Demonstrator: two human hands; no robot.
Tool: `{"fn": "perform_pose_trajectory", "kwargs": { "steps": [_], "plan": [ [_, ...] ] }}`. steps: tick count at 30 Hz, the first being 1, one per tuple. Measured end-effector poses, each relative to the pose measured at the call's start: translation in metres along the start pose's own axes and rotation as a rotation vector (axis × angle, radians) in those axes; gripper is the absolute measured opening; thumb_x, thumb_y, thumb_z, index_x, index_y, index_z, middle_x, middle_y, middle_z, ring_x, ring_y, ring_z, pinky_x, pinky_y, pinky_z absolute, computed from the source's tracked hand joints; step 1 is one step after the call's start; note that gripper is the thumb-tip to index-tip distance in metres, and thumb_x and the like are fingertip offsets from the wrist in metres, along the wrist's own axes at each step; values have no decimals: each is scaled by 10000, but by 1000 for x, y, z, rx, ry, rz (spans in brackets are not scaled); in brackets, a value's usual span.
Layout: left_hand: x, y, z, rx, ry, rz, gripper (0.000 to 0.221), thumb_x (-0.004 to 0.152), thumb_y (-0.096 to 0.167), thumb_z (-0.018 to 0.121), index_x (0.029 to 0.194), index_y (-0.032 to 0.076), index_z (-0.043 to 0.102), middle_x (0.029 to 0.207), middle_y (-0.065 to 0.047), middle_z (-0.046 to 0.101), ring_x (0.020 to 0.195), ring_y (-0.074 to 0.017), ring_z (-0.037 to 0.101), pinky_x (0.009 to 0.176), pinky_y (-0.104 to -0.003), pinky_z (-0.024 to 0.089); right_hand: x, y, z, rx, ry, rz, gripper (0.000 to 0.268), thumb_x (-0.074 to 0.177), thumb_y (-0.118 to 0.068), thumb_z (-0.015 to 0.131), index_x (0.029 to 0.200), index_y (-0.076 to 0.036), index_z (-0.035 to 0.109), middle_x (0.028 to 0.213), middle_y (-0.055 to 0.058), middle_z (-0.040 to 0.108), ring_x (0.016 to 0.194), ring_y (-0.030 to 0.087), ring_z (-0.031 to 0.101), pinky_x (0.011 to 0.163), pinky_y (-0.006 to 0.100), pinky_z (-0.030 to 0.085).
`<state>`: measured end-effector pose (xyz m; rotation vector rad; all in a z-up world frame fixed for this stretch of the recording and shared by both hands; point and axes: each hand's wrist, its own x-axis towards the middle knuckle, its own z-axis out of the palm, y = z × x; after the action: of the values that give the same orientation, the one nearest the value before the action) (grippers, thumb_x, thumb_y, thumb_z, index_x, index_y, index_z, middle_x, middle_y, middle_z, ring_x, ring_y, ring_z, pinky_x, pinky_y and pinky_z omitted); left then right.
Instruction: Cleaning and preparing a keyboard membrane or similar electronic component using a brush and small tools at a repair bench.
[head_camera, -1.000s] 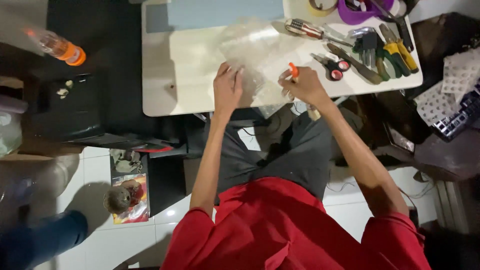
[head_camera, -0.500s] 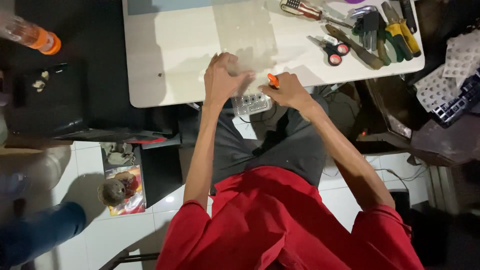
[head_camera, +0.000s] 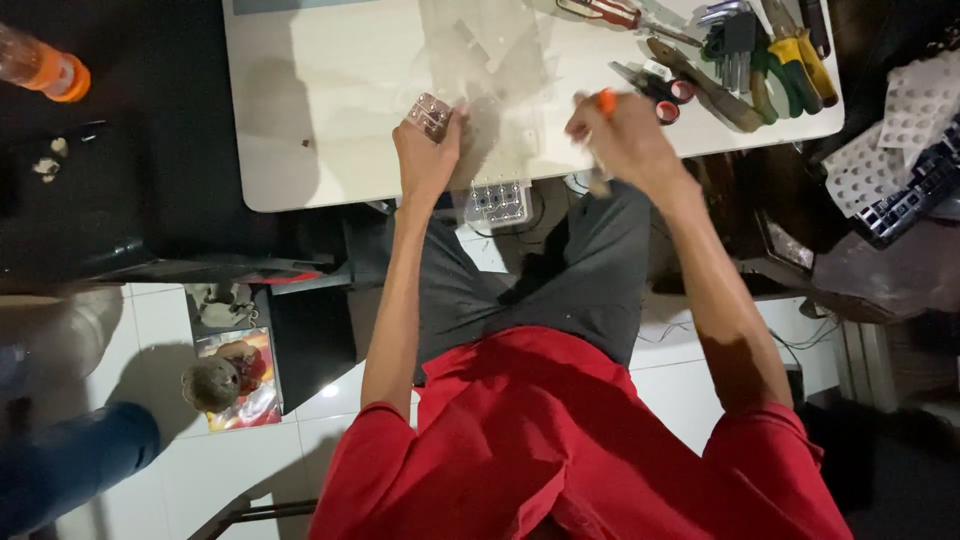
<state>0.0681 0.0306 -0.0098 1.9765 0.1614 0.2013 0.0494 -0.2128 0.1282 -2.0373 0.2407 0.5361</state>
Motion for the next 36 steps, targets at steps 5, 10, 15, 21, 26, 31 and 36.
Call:
{"fn": "perform_pose_trajectory", "kwargs": {
  "steps": [5,10,15,21,26,31,36],
  "plan": [
    [0,1,2,-20,-30,35,507,985,451,687,653,147,452,543,46,406,479,-55,348,437,-288,226,19,36,-17,-262,206,-685,438,1153,-255,399,1029,-5,737,784,112,665,574,195,541,480,319,370],
    [-3,10,0,12,-19,115,419,1019,352,649,672,120,625,534,30,550,463,-64,447,448,-279,298,11,29,-1,-159,32,-895,187,1091,-75,603,1088,79,709,1106,175,641,944,304,600,797,423,537],
    [-2,4,3,29,-27,74,563,1030,303,670,584,179,349,487,69,322,457,-63,274,440,-313,191,0,35,29,-297,-155,-1019,279,1084,-95,571,1209,147,634,1189,310,664,829,332,749,838,337,697],
    [2,-7,5,146,-2,154,642,1017,503,620,617,179,238,541,69,197,533,-84,200,486,-353,193,-29,16,25,-208,-313,-644,484,980,-476,559,1116,-49,743,953,117,756,838,241,746,662,316,630],
    [1,-6,5,94,-5,162,486,1025,336,665,630,152,448,511,61,409,475,-68,329,451,-329,272,15,54,16,-232,-8,-990,246,1078,-42,618,1236,145,639,1168,286,671,888,316,723,834,332,683],
    [0,-3,2,32,-4,86,601,1000,399,707,584,169,340,510,77,275,514,-51,245,480,-321,200,-2,62,25,-364,-133,-1053,301,1051,-167,625,1279,27,646,1220,202,665,819,257,735,855,404,648],
    [3,-12,5,144,-18,92,656,1031,415,681,568,157,294,490,50,281,480,-80,248,465,-340,224,28,68,14,-157,-43,-959,159,1039,48,654,1192,64,695,1139,226,737,1016,314,729,874,353,666]
  ]
}}
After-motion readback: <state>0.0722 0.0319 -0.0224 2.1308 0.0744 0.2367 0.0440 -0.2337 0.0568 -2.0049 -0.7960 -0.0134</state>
